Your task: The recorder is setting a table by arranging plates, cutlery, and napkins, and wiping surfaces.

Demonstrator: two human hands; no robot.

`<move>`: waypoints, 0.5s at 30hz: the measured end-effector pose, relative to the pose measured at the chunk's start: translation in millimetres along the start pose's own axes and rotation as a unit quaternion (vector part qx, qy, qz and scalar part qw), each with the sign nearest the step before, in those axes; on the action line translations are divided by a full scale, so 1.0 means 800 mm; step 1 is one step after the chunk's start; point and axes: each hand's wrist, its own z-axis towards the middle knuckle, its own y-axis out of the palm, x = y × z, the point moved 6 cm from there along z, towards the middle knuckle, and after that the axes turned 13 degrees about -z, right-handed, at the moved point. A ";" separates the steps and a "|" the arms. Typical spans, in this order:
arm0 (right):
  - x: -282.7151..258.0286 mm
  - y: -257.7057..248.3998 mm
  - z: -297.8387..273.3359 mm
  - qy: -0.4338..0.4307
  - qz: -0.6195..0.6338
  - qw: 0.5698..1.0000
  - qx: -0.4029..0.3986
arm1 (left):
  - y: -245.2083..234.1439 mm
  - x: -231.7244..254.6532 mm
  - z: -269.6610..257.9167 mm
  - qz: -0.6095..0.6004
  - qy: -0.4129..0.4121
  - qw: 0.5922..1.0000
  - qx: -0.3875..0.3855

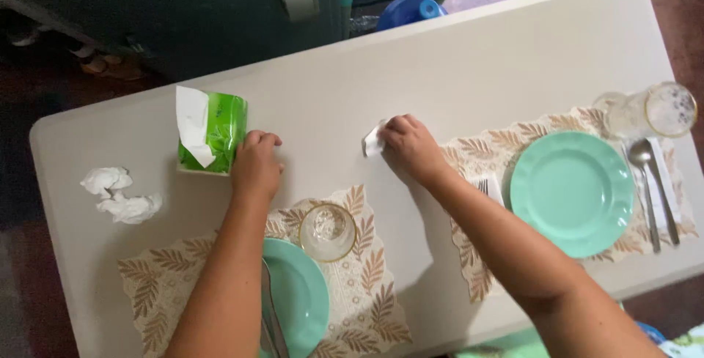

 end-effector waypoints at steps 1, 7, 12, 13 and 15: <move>0.028 0.006 0.002 -0.003 0.001 1.000 0.001 | 0.000 0.001 0.003 0.001 -0.002 1.000 0.003; 0.331 0.001 -0.036 0.330 0.032 0.942 -0.044 | 0.001 -0.002 0.006 0.018 -0.029 0.999 -0.012; 0.587 -0.042 -0.059 0.363 -0.004 0.922 0.132 | -0.002 0.003 0.005 0.004 -0.032 0.999 -0.021; 0.587 -0.038 -0.047 0.361 -0.002 0.923 0.131 | -0.001 0.006 0.008 0.005 -0.035 0.999 -0.019; 0.584 -0.035 -0.031 0.385 -0.114 0.908 0.121 | -0.001 0.008 0.009 0.008 -0.046 0.999 -0.023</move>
